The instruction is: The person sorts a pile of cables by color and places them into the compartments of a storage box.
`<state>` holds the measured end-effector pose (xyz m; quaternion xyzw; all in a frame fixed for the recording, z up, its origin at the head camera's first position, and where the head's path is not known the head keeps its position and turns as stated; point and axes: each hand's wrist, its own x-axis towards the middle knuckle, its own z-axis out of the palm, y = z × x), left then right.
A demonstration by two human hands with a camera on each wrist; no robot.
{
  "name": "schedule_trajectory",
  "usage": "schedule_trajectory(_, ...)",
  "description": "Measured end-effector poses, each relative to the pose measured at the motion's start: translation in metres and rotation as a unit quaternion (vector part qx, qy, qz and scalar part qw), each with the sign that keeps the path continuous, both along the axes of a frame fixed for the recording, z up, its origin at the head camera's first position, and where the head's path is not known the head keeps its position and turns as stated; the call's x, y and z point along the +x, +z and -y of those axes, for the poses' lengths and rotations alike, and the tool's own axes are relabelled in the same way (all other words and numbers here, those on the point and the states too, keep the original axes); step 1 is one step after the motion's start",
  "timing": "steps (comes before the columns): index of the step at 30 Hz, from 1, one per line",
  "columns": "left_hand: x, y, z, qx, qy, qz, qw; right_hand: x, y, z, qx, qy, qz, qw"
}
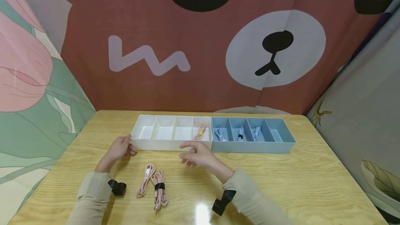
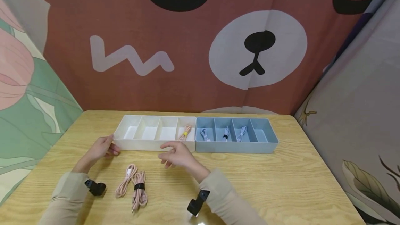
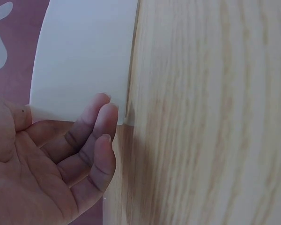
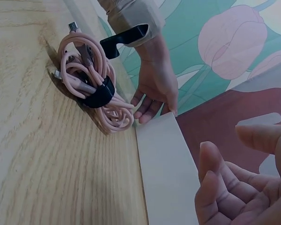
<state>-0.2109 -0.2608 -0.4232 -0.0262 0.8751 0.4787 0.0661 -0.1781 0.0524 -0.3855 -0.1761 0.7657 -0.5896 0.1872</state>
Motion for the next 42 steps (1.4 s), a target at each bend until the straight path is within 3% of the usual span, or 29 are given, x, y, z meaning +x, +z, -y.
schedule_trajectory(12,0.0,-0.001,0.0,0.001,0.001,0.006,1.0,0.008,-0.01,0.011,-0.008,0.021,0.027,0.9994)
schedule_trajectory(32,0.0,-0.001,0.001,0.009,-0.006,-0.002,0.9999,0.017,-0.032,0.035,0.022,0.056,0.043,0.9973)
schedule_trajectory(42,0.0,-0.001,0.001,0.004,-0.006,0.003,1.0,0.027,-0.034,0.049,0.026,0.031,0.057,0.9976)
